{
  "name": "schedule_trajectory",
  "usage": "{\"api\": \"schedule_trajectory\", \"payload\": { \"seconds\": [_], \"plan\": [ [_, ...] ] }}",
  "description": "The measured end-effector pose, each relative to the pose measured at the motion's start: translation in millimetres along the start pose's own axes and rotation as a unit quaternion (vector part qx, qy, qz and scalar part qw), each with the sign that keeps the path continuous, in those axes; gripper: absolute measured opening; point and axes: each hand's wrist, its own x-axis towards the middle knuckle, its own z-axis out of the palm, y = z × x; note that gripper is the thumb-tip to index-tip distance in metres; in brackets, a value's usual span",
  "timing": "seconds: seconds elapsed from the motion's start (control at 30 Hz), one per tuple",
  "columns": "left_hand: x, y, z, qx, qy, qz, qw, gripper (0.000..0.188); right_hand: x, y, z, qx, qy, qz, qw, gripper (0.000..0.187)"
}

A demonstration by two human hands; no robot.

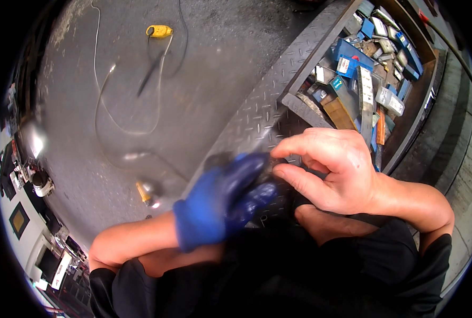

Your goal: The person sits on the floor and sharpens a metal tool using various sharpening stones and a small yellow block. They repeatedly rub the tool against the stones and the block, occasionally picking up new stones from a nearby box.

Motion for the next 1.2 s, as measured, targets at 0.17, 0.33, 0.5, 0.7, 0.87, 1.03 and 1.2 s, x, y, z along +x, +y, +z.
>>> {"api": "schedule_trajectory", "payload": {
  "seconds": [0.17,0.33,0.5,0.7,0.87,1.03,1.2],
  "plan": [
    [6.3,6.5,1.8,0.046,0.062,0.021,0.997,0.039,-1.0,-1.2,-1.0,-0.006,-0.002,-0.002,1.0,0.011],
    [5.3,0.6,-1.1,0.07,0.087,0.057,0.992,0.04,-2.5,-1.4,-2.0,0.006,-0.005,0.009,1.0,0.012],
    [5.9,2.4,-4.1,0.083,0.088,0.07,0.99,0.04,-3.9,-1.5,-1.5,0.002,-0.007,0.009,1.0,0.013],
    [6.3,2.8,-5.0,0.084,0.084,0.066,0.991,0.038,-5.8,5.6,2.1,0.001,0.012,-0.024,1.0,0.017],
    [5.3,6.0,-4.8,0.109,0.088,0.055,0.989,0.036,-6.5,-0.9,-0.1,0.004,-0.002,0.014,1.0,0.013],
    [5.8,7.7,-3.8,0.108,0.091,0.041,0.989,0.035,-7.1,-2.6,-1.6,-0.004,-0.006,0.021,1.0,0.012],
    [4.2,6.4,-2.7,0.104,0.095,0.034,0.989,0.035,-7.7,-3.0,0.4,-0.011,-0.009,0.024,1.0,0.014]
  ]
}}
